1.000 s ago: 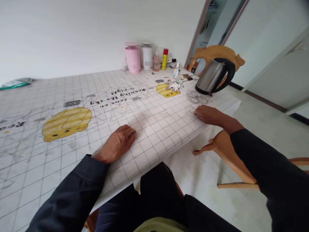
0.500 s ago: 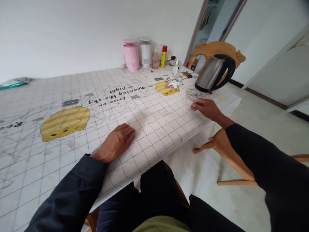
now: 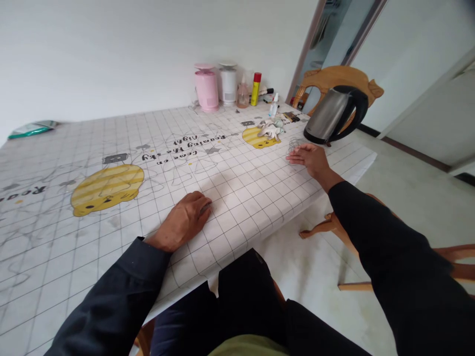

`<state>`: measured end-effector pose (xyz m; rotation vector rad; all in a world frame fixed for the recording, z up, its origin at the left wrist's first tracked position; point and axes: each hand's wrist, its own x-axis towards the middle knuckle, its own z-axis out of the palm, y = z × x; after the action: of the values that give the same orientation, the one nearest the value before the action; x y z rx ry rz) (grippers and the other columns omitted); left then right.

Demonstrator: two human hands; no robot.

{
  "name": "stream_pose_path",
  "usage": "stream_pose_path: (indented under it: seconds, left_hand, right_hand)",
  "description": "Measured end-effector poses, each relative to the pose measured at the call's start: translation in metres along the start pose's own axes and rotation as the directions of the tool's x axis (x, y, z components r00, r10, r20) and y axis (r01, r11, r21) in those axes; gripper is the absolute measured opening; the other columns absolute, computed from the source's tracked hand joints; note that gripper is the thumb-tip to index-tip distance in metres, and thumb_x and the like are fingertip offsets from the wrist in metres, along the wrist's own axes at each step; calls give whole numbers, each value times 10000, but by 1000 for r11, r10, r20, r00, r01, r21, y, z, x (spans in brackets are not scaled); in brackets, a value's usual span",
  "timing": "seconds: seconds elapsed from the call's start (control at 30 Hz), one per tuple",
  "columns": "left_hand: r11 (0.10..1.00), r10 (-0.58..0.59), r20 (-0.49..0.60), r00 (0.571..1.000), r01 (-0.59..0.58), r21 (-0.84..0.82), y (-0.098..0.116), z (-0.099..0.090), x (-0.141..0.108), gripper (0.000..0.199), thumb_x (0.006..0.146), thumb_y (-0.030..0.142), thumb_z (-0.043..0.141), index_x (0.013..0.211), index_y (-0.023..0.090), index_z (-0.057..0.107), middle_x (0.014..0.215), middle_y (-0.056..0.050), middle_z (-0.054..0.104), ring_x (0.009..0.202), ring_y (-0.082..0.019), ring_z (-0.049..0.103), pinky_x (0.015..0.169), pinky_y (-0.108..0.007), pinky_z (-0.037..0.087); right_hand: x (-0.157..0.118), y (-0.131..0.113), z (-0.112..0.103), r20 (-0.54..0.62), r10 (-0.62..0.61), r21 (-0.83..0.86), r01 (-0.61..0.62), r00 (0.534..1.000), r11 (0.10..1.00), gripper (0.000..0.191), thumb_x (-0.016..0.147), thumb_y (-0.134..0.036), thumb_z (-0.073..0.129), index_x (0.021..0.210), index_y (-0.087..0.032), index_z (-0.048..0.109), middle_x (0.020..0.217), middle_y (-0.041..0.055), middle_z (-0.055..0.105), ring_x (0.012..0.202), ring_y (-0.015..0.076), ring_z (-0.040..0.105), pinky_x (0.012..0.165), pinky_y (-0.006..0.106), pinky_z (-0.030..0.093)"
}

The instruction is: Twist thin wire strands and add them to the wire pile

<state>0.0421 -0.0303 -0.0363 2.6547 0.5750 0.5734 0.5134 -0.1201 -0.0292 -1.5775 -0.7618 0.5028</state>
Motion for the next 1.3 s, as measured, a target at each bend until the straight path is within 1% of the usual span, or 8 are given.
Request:
stream_pose_path:
  seconds: [0.27, 0.53, 0.63, 0.77, 0.93, 1.03, 1.17, 1.3]
  left_hand:
    - [999, -36, -20, 999, 35, -31, 4, 0, 0, 257, 1087, 314, 529, 1113, 191, 753, 1100, -125, 735, 963, -262, 723, 886, -441, 619]
    - [824, -428, -249, 869, 261, -503, 19, -7, 6, 558, 1031, 580, 720, 1395, 160, 682, 1196, -134, 776, 869, -190, 738, 762, -331, 616]
    - [691, -545, -212, 811, 292, -661, 16, -15, 9, 691, 1020, 653, 709, 1470, 132, 640, 1267, -163, 767, 716, -140, 710, 685, -316, 604]
    - [792, -496, -317, 809, 272, -546, 0, -21, 6, 557, 1000, 534, 779, 1399, 151, 712, 1097, -106, 815, 630, -118, 626, 621, -289, 530]
    - [866, -391, -337, 856, 218, -450, -13, -25, 2, 220, 1048, 346, 670, 1035, 190, 825, 830, -42, 799, 686, -151, 654, 655, -291, 500]
    - [816, -484, -391, 783, 242, -526, -15, -24, 4, 212, 1026, 317, 652, 938, 190, 798, 779, -31, 778, 619, -137, 605, 603, -282, 472]
    - [773, -571, -469, 674, 248, -584, -17, -22, 6, 200, 1006, 333, 673, 895, 187, 755, 748, -28, 764, 564, -121, 559, 577, -276, 449]
    - [767, -596, -497, 630, 265, -585, -16, -21, 6, 208, 1019, 352, 677, 900, 196, 746, 736, -21, 755, 561, -124, 563, 582, -283, 447]
  right_hand:
    - [-3, -15, 46, 42, 91, 66, -94, 995, 993, 310, 862, -359, 862, 905, -241, 579, 885, 68, 766, 798, 242, 810, 748, 414, 698]
    - [-61, -48, 145, 295, -198, -183, 259, 935, 949, 316, 924, -531, 781, 874, -247, 650, 819, 70, 747, 571, 204, 681, 492, 353, 510]
    - [-87, -63, 182, 445, -399, -292, 551, 802, 782, 276, 1000, -505, 682, 852, -272, 693, 796, 51, 743, 661, 225, 676, 612, 385, 527]
    - [-105, -79, 219, 704, -462, -168, 759, 539, 630, 278, 1039, -481, 629, 854, -312, 752, 794, 17, 742, 767, 243, 668, 713, 403, 521]
    - [-95, -90, 246, 809, -381, -32, 682, 447, 731, 201, 994, -426, 720, 854, -315, 811, 773, -8, 730, 726, 212, 652, 673, 373, 478]
    - [-82, -93, 255, 814, -331, 32, 532, 477, 846, 237, 982, -526, 762, 948, -306, 842, 831, 17, 757, 743, 218, 674, 689, 386, 537]
    - [-71, -90, 259, 682, -398, 276, 288, 614, 917, 504, 989, -743, 690, 1079, -268, 835, 1050, 96, 798, 965, 279, 750, 845, 441, 641]
    - [-75, -83, 258, 766, -382, 330, 194, 517, 924, 485, 945, -710, 780, 1161, -281, 847, 1155, 96, 811, 1113, 299, 760, 963, 462, 651]
